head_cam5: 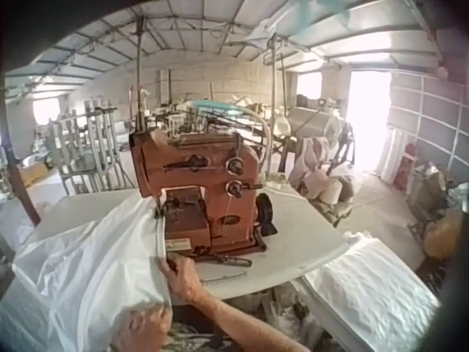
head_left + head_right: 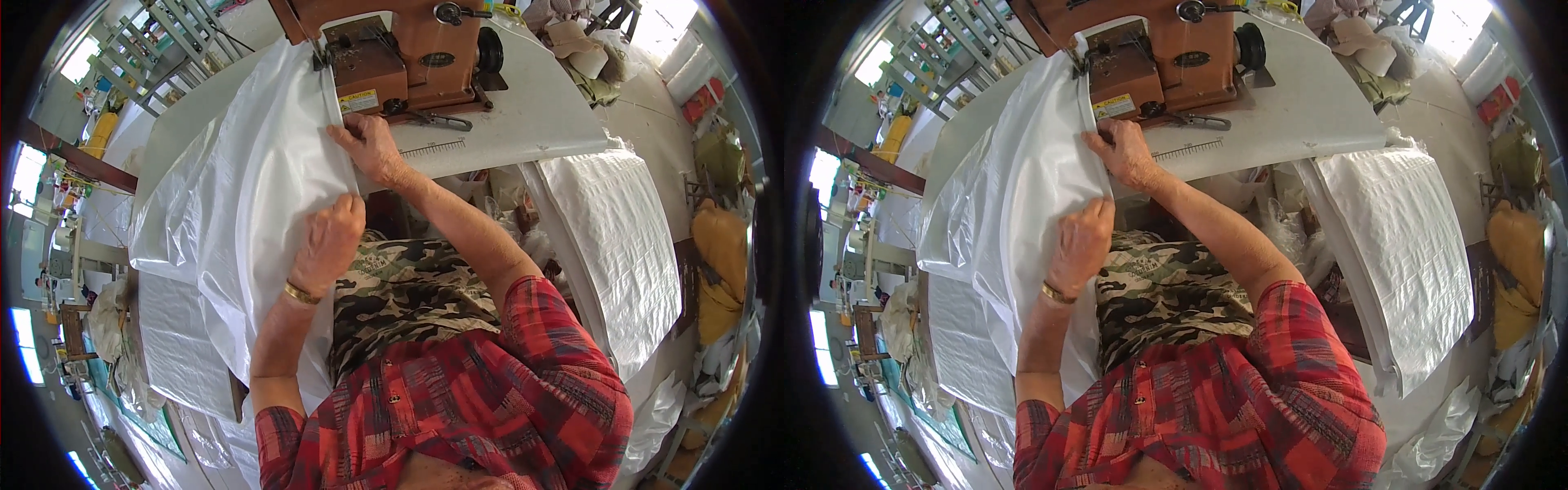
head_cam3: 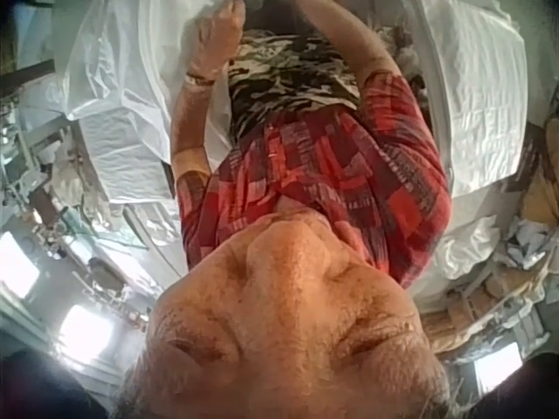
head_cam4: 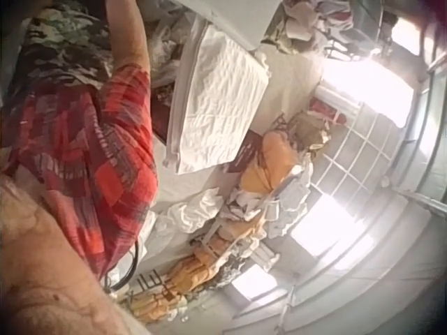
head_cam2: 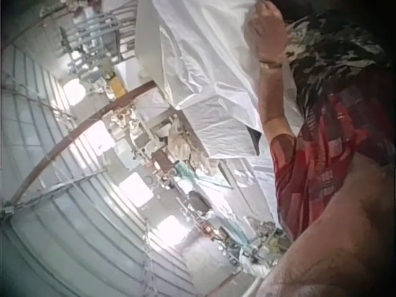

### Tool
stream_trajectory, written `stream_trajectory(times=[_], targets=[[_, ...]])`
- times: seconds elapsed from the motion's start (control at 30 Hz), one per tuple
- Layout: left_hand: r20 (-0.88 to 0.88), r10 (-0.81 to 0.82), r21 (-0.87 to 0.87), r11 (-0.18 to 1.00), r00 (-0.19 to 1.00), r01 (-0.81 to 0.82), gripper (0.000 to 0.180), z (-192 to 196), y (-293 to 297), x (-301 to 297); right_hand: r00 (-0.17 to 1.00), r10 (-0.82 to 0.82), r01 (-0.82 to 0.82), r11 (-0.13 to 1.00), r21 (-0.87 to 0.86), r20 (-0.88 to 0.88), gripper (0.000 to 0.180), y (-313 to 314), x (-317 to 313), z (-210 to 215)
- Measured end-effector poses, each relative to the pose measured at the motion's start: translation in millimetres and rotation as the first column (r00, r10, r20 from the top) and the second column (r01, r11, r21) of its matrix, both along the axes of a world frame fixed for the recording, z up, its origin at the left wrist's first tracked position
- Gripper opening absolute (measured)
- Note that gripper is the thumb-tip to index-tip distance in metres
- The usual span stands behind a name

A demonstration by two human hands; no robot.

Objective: Sewing and folding large white woven plastic bags using an industrial sewing machine.

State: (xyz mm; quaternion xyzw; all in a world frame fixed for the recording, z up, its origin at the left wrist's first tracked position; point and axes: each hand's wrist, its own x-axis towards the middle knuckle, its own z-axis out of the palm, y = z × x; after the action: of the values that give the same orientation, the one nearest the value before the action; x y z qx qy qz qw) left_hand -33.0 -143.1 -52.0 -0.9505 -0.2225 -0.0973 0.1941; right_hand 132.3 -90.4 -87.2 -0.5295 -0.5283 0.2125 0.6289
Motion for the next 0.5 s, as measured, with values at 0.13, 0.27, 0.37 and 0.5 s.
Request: stream_trajectory(times=[0.13, 0.27, 0.37, 0.5], targets=[[-0.03, 0.003, -0.002, 1.0, 1.0, -0.003, 0.015, 14, 28, 20, 1.0, 0.014, -0.013, 0.998, -0.055, 0.023, 0.039, -1, 2, 3], [0.012, 0.023, 0.035, 0.999, 1.0, -0.024, 0.012, 27, 53, 43, 0.998, -0.01, 0.011, 1.0, 0.022, -0.056, 0.039, 1, 6, 3], [0.103, 0.139, 0.092, 0.985, 0.985, -0.149, 0.011, 30, 74, 48, 0.993, -0.042, 0.048, 0.998, 0.046, -0.108, 0.035, -2, -3, 12], [0.405, 0.127, -0.021, 0.991, 0.905, -0.129, 0.015, 23, 88, 52, 0.995, -0.07, 0.076, 0.994, 0.078, -0.066, 0.033, 6, -6, 9]])
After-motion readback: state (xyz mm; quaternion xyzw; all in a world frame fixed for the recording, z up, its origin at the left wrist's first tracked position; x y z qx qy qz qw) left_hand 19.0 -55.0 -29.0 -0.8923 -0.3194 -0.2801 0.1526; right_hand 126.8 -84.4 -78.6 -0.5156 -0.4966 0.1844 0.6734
